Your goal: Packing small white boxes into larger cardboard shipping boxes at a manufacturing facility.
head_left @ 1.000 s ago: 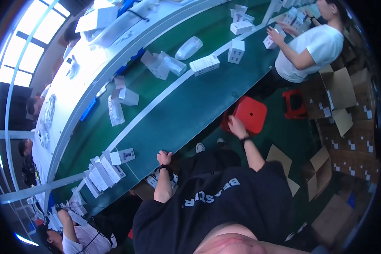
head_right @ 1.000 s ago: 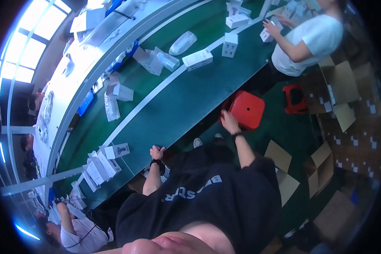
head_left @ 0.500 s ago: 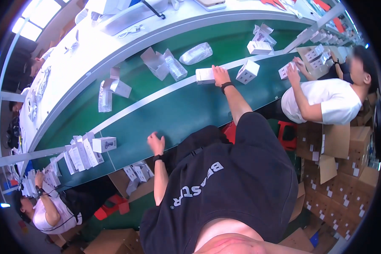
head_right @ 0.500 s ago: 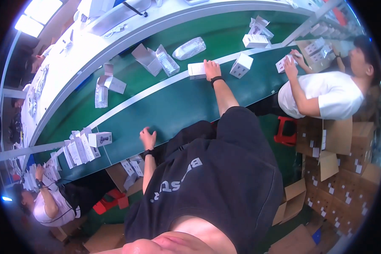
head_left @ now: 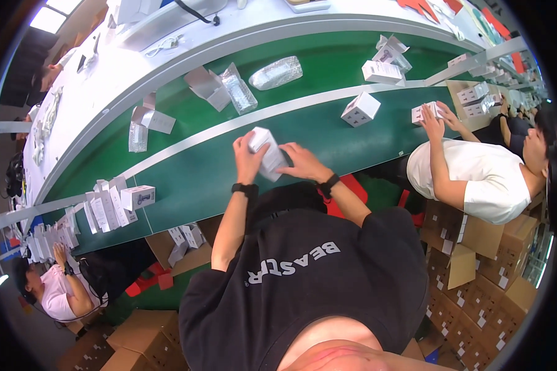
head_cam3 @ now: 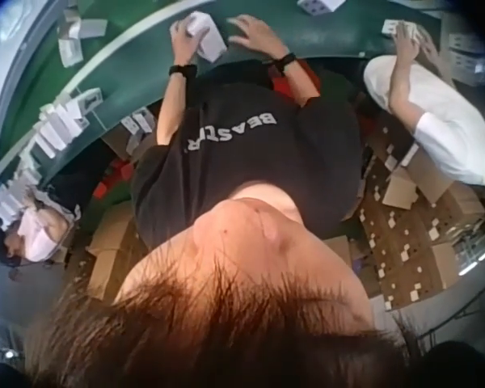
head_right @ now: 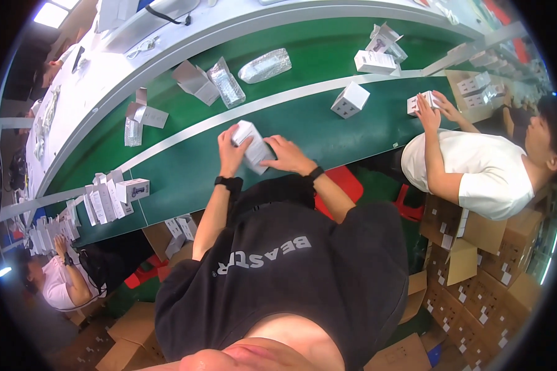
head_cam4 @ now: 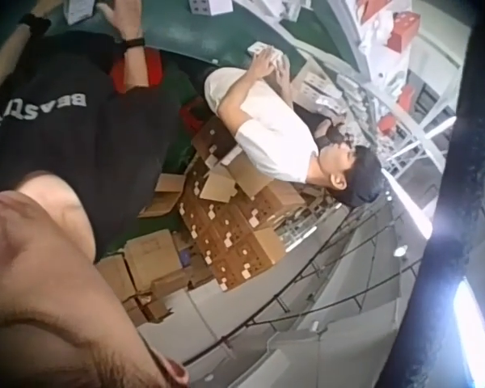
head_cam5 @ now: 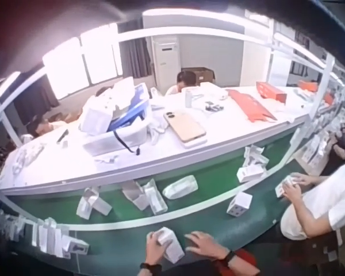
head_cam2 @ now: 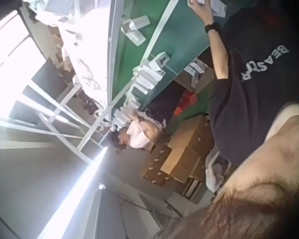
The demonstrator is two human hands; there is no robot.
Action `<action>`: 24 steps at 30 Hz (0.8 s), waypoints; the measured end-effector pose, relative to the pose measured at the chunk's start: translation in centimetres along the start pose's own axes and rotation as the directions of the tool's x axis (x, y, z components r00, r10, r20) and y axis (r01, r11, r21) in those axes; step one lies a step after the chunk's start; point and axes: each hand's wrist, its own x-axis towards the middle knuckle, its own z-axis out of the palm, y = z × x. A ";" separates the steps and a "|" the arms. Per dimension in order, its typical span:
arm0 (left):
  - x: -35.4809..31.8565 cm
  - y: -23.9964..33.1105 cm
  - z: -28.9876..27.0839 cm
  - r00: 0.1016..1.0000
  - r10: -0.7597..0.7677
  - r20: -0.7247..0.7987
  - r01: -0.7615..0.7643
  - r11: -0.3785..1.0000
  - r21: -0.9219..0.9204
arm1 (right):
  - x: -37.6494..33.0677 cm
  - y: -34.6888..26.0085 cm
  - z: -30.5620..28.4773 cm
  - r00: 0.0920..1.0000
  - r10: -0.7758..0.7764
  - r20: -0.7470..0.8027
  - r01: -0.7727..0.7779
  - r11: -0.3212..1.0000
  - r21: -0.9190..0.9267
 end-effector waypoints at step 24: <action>-4.1 -3.7 -10.8 0.970 0.223 -0.098 -0.210 0.969 0.128 | 4.7 1.4 -6.4 0.936 0.232 0.266 -0.191 0.967 -0.171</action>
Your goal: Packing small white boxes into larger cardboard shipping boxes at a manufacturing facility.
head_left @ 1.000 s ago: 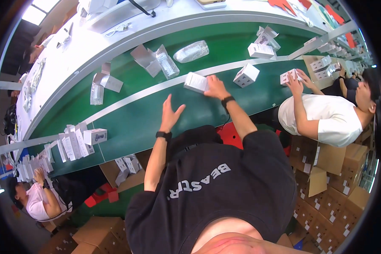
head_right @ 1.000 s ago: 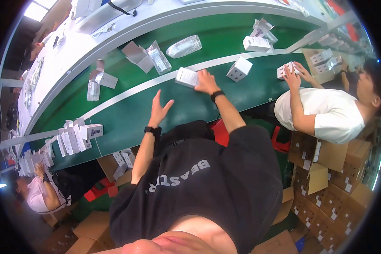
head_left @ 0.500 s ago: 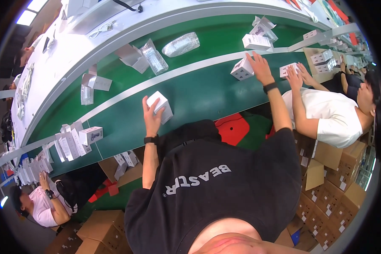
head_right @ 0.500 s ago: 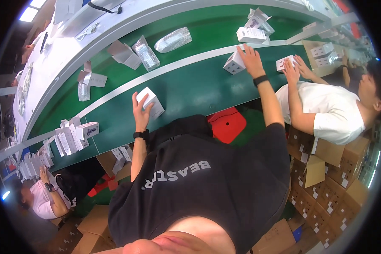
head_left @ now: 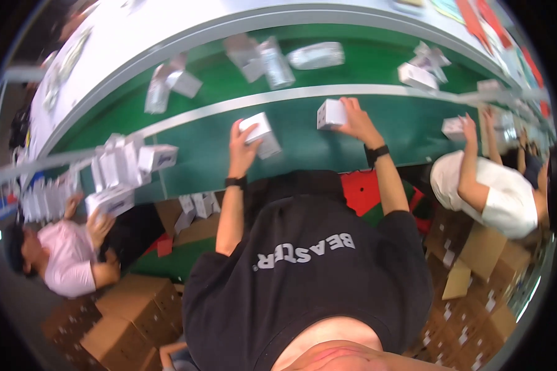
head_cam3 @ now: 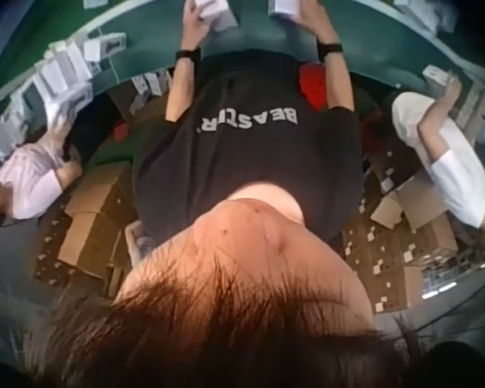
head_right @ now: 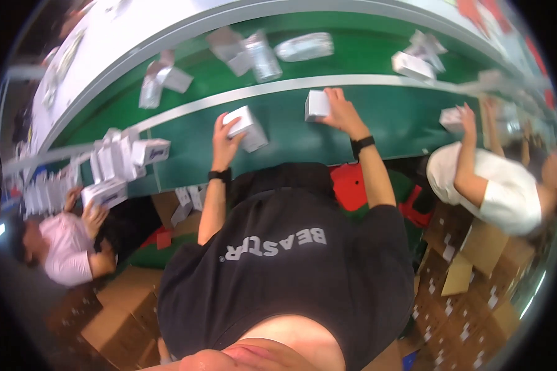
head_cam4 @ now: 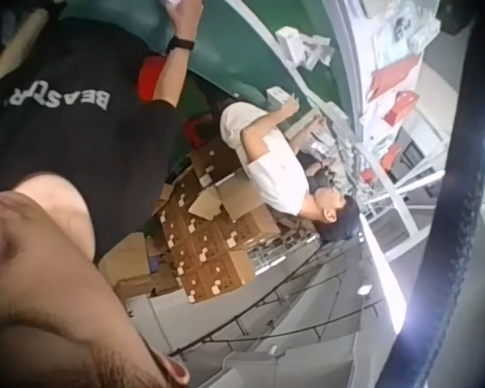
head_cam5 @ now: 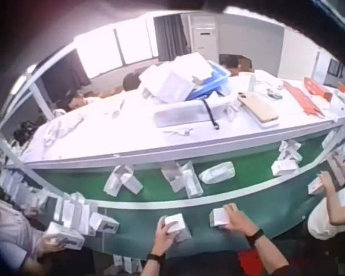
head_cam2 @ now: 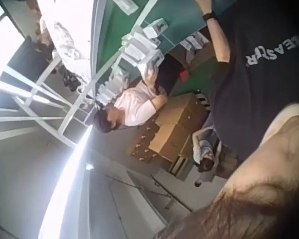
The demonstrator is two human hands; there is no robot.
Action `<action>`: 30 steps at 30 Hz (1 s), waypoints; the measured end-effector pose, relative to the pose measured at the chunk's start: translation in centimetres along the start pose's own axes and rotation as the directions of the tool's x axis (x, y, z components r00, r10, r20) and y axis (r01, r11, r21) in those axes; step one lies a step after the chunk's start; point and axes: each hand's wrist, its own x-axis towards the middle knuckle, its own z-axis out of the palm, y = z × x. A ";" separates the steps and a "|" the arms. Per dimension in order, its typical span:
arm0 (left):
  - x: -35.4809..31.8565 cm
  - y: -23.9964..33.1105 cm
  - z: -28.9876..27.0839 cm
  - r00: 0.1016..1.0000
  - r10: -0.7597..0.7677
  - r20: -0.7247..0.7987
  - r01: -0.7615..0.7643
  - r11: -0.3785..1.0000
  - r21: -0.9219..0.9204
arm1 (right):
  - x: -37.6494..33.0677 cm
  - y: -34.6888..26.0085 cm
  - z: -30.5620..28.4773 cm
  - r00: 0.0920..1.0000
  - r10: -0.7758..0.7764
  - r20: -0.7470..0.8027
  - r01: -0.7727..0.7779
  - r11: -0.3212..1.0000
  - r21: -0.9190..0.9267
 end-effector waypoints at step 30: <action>-5.0 -11.7 -26.4 0.961 -0.206 -0.186 0.276 0.775 0.568 | -0.6 -16.8 5.6 0.981 -0.184 0.065 0.193 0.963 -0.188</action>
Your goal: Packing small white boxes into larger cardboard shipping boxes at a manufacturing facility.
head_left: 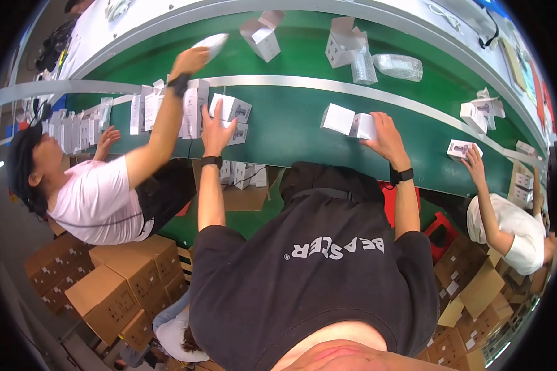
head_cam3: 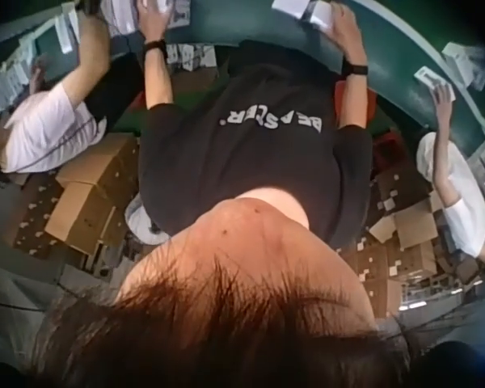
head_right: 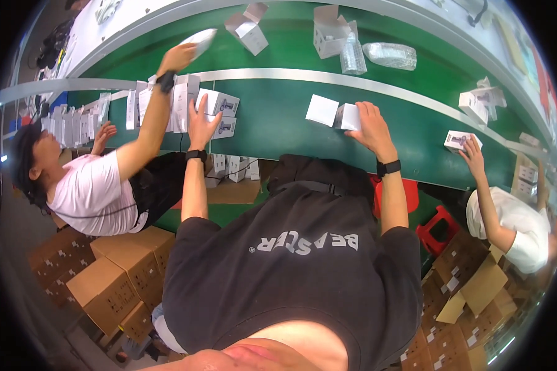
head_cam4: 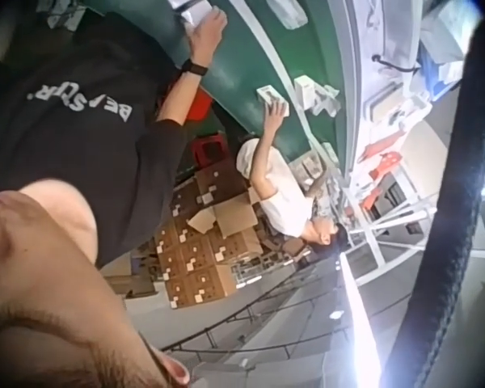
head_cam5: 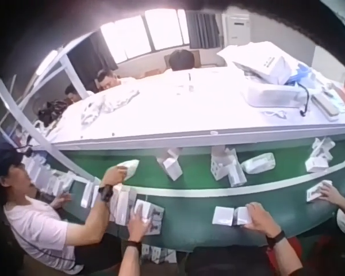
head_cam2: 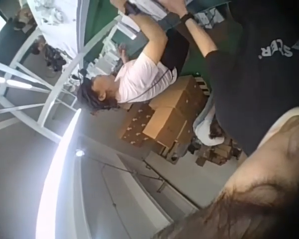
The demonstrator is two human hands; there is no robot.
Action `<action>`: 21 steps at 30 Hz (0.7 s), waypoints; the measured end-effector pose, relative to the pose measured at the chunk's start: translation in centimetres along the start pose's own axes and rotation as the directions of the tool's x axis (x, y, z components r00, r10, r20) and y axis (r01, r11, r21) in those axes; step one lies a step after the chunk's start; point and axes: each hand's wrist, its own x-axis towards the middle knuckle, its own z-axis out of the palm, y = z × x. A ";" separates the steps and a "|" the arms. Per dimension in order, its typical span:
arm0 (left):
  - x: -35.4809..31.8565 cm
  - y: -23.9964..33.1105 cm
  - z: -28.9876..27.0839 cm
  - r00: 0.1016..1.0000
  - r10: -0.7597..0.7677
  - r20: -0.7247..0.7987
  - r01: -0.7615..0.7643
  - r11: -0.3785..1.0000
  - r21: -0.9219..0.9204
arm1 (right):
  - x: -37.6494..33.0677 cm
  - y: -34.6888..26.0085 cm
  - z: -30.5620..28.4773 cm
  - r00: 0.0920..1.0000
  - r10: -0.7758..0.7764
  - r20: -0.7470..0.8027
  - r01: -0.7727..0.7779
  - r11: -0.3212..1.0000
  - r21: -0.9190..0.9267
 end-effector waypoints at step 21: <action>2.3 10.5 4.3 0.831 -0.554 -0.055 0.555 0.832 -0.005 | -0.6 2.0 0.4 0.995 0.018 -0.096 -0.013 0.998 0.056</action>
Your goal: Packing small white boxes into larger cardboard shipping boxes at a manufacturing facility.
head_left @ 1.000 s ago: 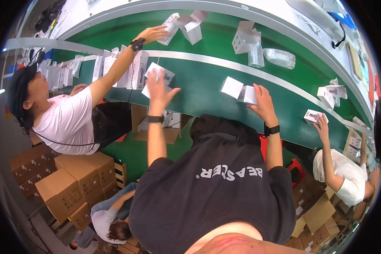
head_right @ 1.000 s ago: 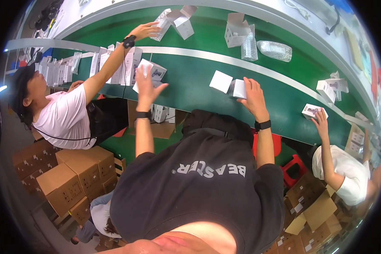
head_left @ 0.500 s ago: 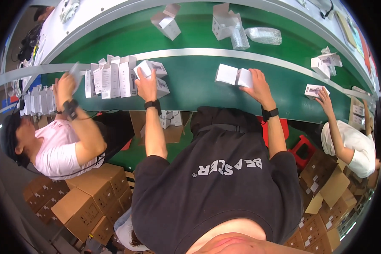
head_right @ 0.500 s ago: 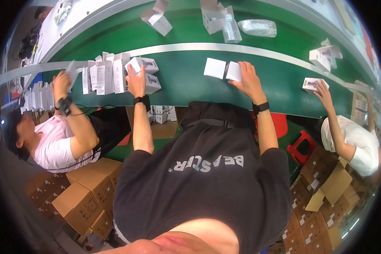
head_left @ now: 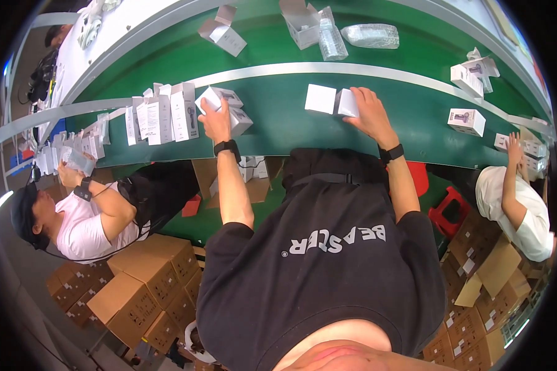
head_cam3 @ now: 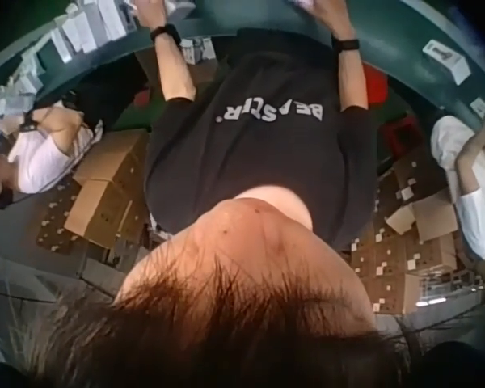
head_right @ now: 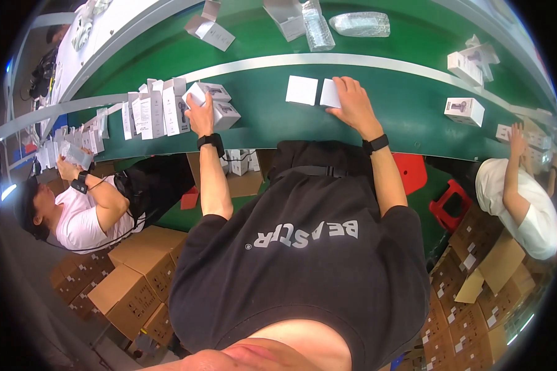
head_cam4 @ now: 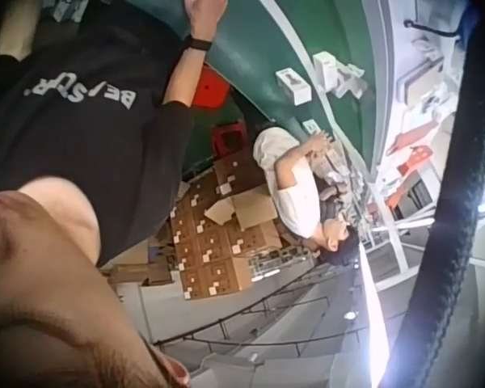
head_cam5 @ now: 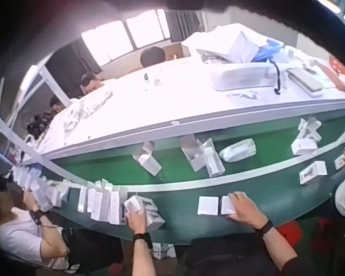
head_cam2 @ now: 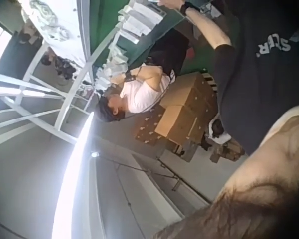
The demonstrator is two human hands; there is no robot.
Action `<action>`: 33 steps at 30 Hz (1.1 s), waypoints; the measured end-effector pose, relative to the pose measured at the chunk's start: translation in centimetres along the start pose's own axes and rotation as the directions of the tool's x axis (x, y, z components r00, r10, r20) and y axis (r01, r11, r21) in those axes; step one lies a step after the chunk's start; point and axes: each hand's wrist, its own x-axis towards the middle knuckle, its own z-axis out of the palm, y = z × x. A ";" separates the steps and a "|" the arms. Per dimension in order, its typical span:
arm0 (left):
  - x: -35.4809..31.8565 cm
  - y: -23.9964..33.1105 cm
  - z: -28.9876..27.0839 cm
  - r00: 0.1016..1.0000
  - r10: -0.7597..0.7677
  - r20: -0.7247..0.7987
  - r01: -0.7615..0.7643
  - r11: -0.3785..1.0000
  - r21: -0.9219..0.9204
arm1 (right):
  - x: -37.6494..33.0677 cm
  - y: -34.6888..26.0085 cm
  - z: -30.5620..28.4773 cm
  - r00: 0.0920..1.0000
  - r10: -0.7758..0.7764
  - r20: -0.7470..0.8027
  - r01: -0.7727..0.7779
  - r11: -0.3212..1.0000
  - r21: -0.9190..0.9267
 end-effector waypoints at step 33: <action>-1.0 4.4 1.1 0.604 0.792 0.091 -0.794 0.588 0.152 | 7.5 -7.1 5.6 0.925 -0.346 0.158 0.349 0.937 0.010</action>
